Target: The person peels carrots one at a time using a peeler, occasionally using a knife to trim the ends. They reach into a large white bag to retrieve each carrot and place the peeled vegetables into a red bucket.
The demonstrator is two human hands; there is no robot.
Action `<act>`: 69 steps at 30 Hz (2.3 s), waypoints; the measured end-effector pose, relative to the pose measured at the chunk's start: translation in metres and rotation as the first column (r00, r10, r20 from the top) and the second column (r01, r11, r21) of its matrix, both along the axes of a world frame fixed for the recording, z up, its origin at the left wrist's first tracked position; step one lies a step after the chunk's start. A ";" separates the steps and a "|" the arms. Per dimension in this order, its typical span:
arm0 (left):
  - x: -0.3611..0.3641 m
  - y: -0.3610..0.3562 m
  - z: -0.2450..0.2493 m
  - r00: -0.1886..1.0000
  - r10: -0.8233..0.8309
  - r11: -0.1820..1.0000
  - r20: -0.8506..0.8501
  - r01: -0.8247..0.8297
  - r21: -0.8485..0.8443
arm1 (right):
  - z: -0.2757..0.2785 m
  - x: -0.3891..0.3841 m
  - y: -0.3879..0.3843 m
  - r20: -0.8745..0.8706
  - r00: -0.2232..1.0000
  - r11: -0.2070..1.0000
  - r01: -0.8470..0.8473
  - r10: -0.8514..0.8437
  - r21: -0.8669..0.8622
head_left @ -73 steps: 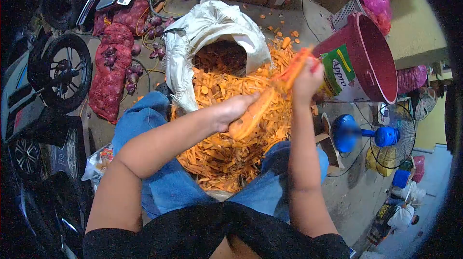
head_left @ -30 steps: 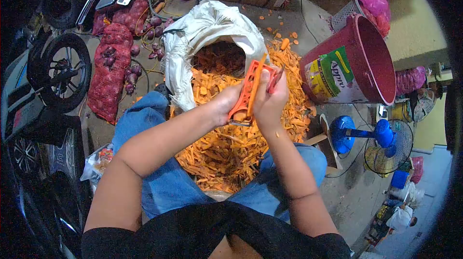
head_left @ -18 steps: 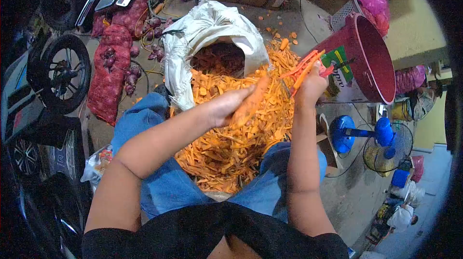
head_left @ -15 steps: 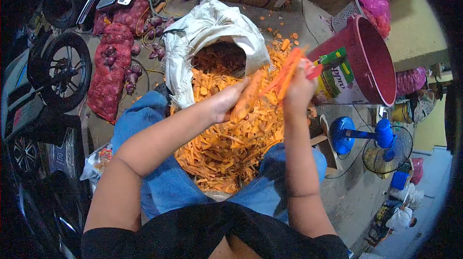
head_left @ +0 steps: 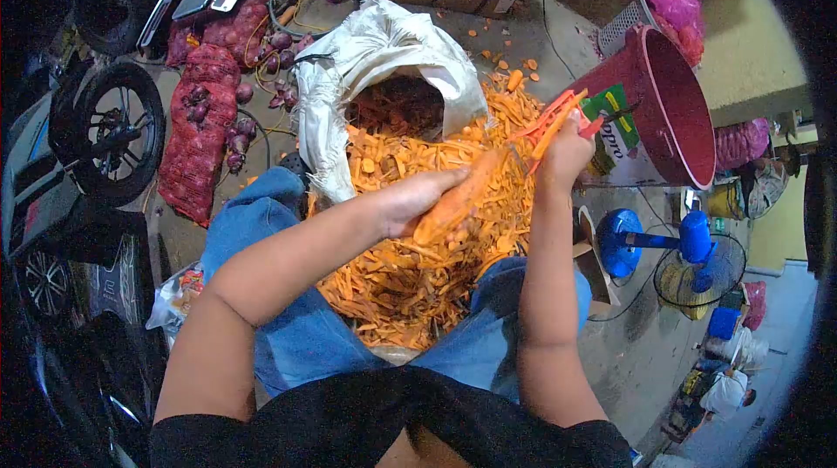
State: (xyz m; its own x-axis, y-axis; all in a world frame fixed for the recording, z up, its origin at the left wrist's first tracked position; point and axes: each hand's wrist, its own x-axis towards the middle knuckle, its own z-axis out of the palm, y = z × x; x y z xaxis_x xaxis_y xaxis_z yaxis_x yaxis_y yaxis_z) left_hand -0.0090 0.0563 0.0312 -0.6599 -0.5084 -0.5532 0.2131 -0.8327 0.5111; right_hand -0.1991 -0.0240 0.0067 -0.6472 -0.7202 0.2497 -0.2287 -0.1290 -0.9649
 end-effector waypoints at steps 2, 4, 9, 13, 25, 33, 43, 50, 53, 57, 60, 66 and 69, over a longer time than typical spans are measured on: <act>0.001 -0.009 -0.021 0.997 0.074 0.997 0.005 -0.075 0.036 | 0.018 0.030 0.020 0.198 0.927 0.947 -0.321 0.320 -0.028; -0.004 -0.010 -0.014 0.980 0.200 0.978 -0.016 -0.198 0.070 | 0.016 0.064 0.039 -0.029 0.940 0.939 -0.340 0.339 -0.053; -0.005 -0.008 -0.032 0.981 0.155 0.982 0.121 -0.139 -0.124 | 0.018 0.075 0.048 -0.304 0.902 0.951 -0.304 0.305 0.053; -0.007 0.008 -0.002 1.000 -0.012 0.995 0.014 0.014 -0.096 | -0.020 -0.008 -0.006 -0.142 0.990 1.000 -0.024 0.026 0.019; 0.001 -0.010 -0.014 0.997 0.082 0.992 -0.011 -0.083 -0.098 | 0.025 0.070 0.048 -0.335 0.899 0.956 -0.292 0.282 0.023; -0.003 -0.006 -0.012 0.996 0.064 0.998 0.056 -0.065 0.003 | 0.012 0.001 0.007 0.201 0.978 0.997 -0.048 0.058 -0.053; -0.001 -0.003 -0.008 0.988 -0.026 0.980 0.149 0.055 -0.190 | 0.015 0.040 0.023 -0.352 0.927 0.991 -0.129 0.128 0.020; 0.001 -0.007 -0.013 0.997 0.056 0.998 0.046 -0.056 -0.001 | 0.007 0.009 0.009 0.098 0.976 0.980 -0.194 0.197 -0.032; 0.002 -0.017 -0.047 0.992 0.086 0.996 -0.093 -0.083 0.041 | 0.033 0.071 0.046 -0.147 0.928 0.916 -0.365 0.344 -0.164; 0.000 -0.008 -0.021 0.999 0.035 0.995 0.009 -0.034 -0.097 | 0.034 0.081 0.056 -0.396 0.854 0.928 -0.373 0.339 -0.009; -0.006 -0.005 -0.006 0.997 0.068 0.994 0.039 -0.065 -0.090 | 0.029 0.043 0.027 -0.299 0.933 0.975 -0.221 0.200 -0.037; -0.003 -0.009 -0.016 0.999 0.028 0.997 0.038 -0.026 -0.070 | -0.006 0.015 0.004 -0.265 0.962 0.997 -0.077 0.068 -0.027; 0.005 0.001 -0.001 0.997 -0.079 0.992 0.027 0.081 -0.094 | -0.002 -0.006 -0.002 -0.281 0.956 0.996 0.089 -0.085 0.002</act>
State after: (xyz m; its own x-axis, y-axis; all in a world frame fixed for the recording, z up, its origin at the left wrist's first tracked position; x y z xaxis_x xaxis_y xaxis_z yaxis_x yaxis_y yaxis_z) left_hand -0.0041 0.0577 0.0304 -0.6881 -0.5054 -0.5207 0.1351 -0.7942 0.5924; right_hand -0.2055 -0.0262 0.0048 -0.6131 -0.6692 0.4199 -0.5002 -0.0826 -0.8620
